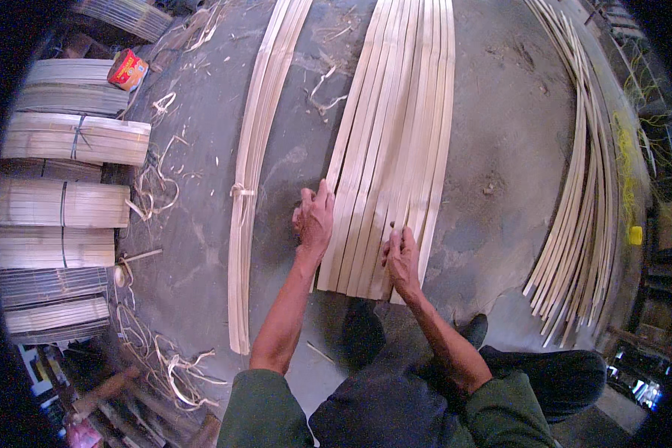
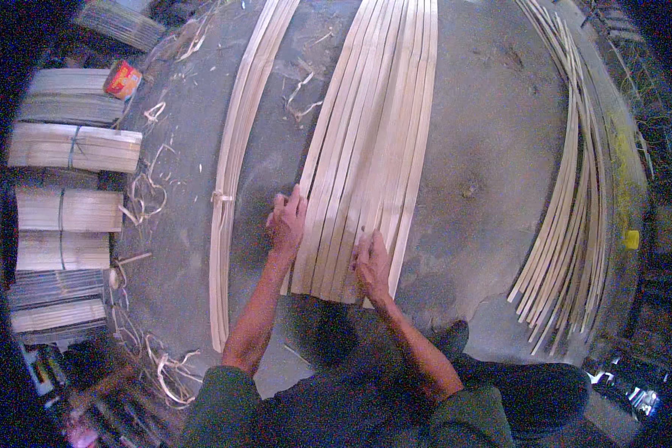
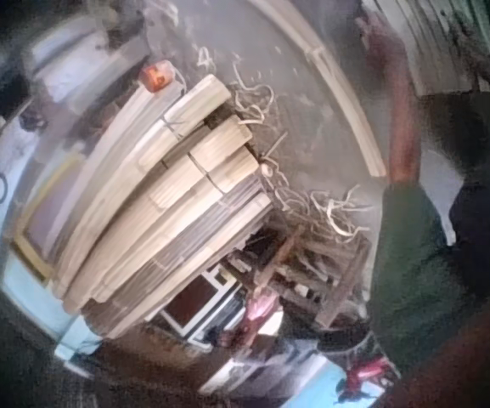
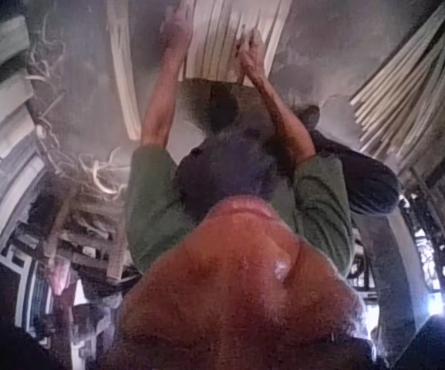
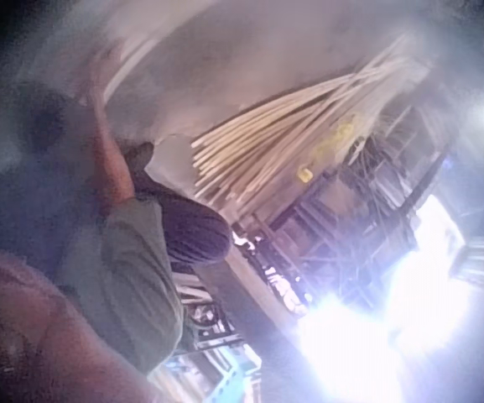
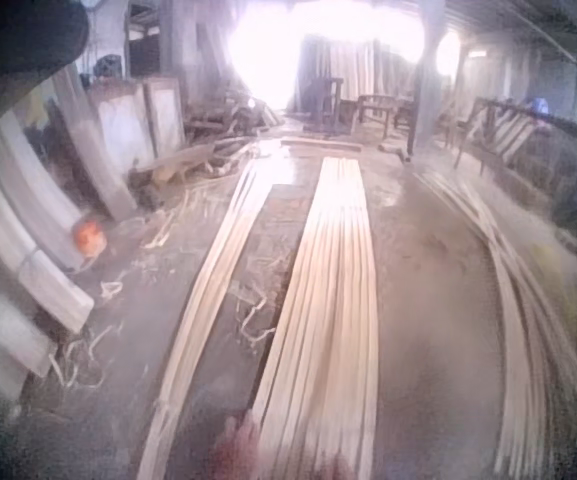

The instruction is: The person sits on the floor and arranges long, thin wooden strips into a neat stack. They repeatedly pick up, align, and place the strips side by side, forming a growing pile.

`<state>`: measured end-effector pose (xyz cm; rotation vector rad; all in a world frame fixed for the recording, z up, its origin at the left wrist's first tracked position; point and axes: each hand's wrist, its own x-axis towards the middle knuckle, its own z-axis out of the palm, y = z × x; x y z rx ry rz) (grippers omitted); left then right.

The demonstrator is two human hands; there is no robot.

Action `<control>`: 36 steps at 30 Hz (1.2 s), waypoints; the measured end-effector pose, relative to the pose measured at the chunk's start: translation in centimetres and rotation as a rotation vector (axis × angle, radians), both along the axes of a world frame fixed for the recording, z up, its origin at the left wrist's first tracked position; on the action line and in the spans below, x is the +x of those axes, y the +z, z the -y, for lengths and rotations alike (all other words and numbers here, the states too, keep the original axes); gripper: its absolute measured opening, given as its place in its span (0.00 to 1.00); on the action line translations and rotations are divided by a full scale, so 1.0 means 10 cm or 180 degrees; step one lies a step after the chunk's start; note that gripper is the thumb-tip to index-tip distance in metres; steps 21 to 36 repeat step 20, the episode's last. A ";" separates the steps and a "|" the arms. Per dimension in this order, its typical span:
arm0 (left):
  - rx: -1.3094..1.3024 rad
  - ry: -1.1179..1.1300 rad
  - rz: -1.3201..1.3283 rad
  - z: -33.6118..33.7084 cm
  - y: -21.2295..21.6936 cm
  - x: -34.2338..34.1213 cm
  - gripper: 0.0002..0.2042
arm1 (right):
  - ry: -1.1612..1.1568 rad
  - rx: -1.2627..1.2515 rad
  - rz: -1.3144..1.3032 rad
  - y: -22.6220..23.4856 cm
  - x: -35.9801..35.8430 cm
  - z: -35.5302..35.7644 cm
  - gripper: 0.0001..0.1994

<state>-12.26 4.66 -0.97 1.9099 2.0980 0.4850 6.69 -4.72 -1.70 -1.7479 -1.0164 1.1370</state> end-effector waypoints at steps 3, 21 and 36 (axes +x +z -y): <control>-0.0026 -0.0218 -0.0373 0.02 -0.03 -0.02 0.20 | -0.0021 -0.0234 -0.0376 0.24 -0.05 -0.02 0.13; 0.0485 -0.0197 0.0721 -0.35 -0.30 -0.06 0.24 | -0.0123 -0.0286 -0.0444 0.22 -0.04 -0.02 0.12; 0.0485 -0.0197 0.0721 -0.35 -0.30 -0.06 0.24 | -0.0123 -0.0286 -0.0444 0.22 -0.04 -0.02 0.12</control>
